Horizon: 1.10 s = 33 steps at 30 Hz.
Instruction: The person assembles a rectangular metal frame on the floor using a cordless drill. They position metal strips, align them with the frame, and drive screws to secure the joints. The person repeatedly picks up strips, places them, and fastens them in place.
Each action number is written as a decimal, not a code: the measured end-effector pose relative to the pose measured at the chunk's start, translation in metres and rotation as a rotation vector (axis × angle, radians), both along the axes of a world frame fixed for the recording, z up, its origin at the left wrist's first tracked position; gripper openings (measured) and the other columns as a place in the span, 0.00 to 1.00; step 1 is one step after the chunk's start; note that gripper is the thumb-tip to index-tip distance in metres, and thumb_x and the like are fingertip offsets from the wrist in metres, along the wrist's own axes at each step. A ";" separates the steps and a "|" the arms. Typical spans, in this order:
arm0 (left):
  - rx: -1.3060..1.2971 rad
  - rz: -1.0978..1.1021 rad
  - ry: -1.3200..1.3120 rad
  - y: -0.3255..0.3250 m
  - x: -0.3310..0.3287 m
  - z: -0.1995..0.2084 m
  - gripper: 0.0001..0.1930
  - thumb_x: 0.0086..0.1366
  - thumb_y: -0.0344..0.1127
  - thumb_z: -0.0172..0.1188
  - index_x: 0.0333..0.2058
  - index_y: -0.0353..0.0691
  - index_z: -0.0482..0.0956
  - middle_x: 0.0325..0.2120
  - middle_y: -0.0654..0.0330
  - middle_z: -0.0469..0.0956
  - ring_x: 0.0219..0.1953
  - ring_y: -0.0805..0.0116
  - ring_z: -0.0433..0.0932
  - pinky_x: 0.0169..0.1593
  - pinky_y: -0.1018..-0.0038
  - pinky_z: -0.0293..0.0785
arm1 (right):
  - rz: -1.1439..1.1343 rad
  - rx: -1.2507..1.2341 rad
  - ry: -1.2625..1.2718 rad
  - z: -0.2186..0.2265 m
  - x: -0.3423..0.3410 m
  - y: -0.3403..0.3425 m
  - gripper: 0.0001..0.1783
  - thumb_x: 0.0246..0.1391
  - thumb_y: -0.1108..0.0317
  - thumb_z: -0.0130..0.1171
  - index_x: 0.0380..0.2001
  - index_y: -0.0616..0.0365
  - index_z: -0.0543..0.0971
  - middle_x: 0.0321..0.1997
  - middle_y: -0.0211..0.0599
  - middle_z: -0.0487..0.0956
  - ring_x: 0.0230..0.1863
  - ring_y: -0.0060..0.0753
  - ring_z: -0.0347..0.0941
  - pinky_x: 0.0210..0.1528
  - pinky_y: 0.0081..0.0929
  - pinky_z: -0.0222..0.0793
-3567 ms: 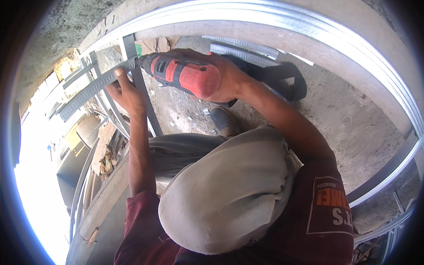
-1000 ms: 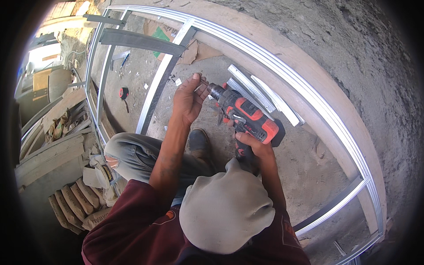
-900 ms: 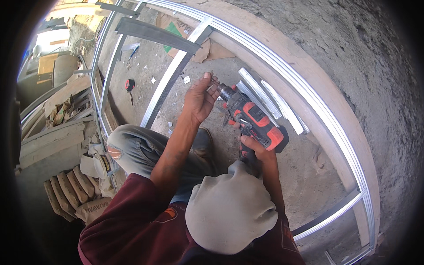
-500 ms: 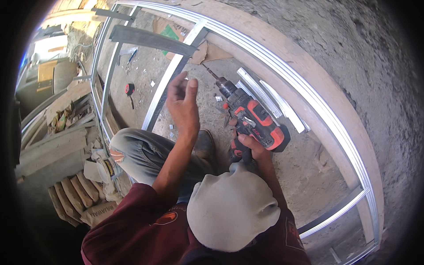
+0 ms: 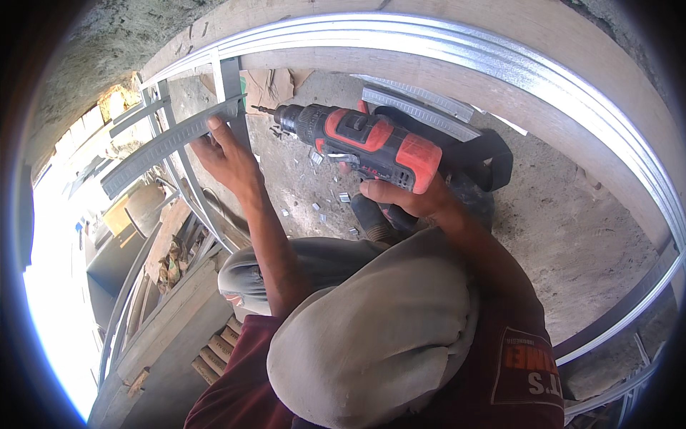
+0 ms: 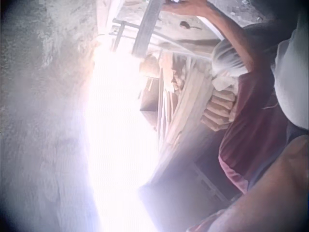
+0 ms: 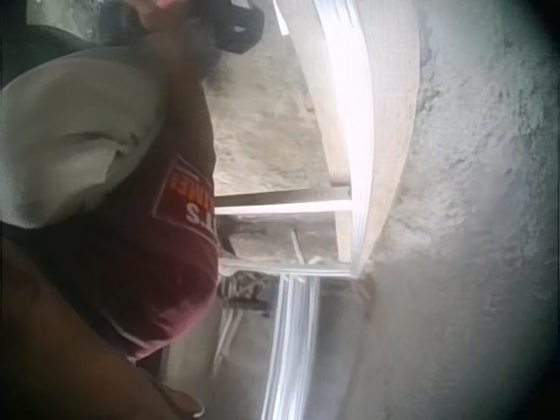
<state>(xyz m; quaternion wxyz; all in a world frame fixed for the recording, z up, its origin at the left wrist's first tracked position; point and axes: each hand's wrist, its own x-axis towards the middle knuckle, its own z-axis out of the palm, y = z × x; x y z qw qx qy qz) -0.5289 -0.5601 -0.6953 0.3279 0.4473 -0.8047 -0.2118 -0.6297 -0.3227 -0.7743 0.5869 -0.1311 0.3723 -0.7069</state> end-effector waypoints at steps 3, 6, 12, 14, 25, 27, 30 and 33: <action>-0.022 0.011 0.005 0.002 -0.004 0.001 0.25 0.76 0.50 0.54 0.52 0.28 0.72 0.42 0.49 0.76 0.44 0.66 0.74 0.49 0.68 0.71 | 0.010 -0.022 0.030 0.002 -0.001 -0.004 0.28 0.52 0.73 0.61 0.59 0.58 0.76 0.48 0.35 0.82 0.35 0.18 0.74 0.37 0.22 0.73; -0.026 0.034 -0.012 0.002 -0.005 0.001 0.24 0.76 0.51 0.54 0.48 0.29 0.73 0.39 0.53 0.75 0.42 0.67 0.73 0.47 0.69 0.71 | 0.042 -0.022 0.079 -0.001 0.000 -0.005 0.25 0.53 0.71 0.63 0.56 0.58 0.78 0.43 0.32 0.82 0.31 0.18 0.74 0.35 0.23 0.72; -0.041 0.026 -0.048 -0.001 0.000 0.001 0.23 0.76 0.51 0.55 0.43 0.31 0.73 0.35 0.56 0.74 0.37 0.70 0.72 0.41 0.73 0.70 | -0.033 -0.017 0.219 -0.013 0.010 -0.007 0.21 0.53 0.65 0.69 0.50 0.57 0.81 0.37 0.30 0.82 0.31 0.24 0.76 0.36 0.28 0.73; -0.068 0.001 -0.075 -0.005 0.001 -0.001 0.24 0.76 0.52 0.55 0.43 0.30 0.70 0.32 0.57 0.72 0.33 0.72 0.71 0.36 0.75 0.70 | -0.099 -0.017 0.229 -0.008 0.008 -0.008 0.21 0.52 0.63 0.71 0.49 0.57 0.81 0.38 0.32 0.82 0.36 0.28 0.77 0.41 0.31 0.74; -0.064 -0.074 0.023 -0.008 0.003 -0.004 0.19 0.76 0.46 0.55 0.41 0.32 0.75 0.36 0.57 0.76 0.40 0.68 0.72 0.48 0.70 0.69 | -0.063 0.030 0.286 -0.003 0.001 -0.009 0.28 0.48 0.58 0.74 0.50 0.60 0.80 0.45 0.44 0.81 0.46 0.46 0.77 0.54 0.40 0.71; -0.062 -0.045 0.009 -0.005 0.000 -0.003 0.19 0.76 0.47 0.56 0.41 0.32 0.74 0.36 0.57 0.76 0.40 0.68 0.72 0.48 0.70 0.68 | -0.029 0.029 0.327 -0.003 0.000 -0.011 0.28 0.47 0.58 0.74 0.49 0.60 0.80 0.44 0.44 0.81 0.46 0.47 0.77 0.55 0.41 0.71; -0.063 -0.051 0.021 -0.004 -0.001 -0.004 0.20 0.76 0.49 0.56 0.41 0.32 0.75 0.36 0.57 0.76 0.40 0.69 0.72 0.48 0.70 0.68 | -0.016 0.009 0.417 -0.011 0.001 -0.014 0.26 0.46 0.57 0.74 0.46 0.60 0.80 0.41 0.44 0.81 0.44 0.49 0.77 0.55 0.42 0.71; -0.073 -0.045 -0.001 -0.003 -0.001 -0.003 0.21 0.75 0.49 0.56 0.40 0.32 0.75 0.36 0.58 0.76 0.40 0.69 0.72 0.48 0.70 0.68 | -0.061 -0.014 0.477 -0.012 0.003 -0.018 0.25 0.45 0.57 0.74 0.43 0.60 0.80 0.39 0.44 0.82 0.41 0.51 0.77 0.55 0.42 0.72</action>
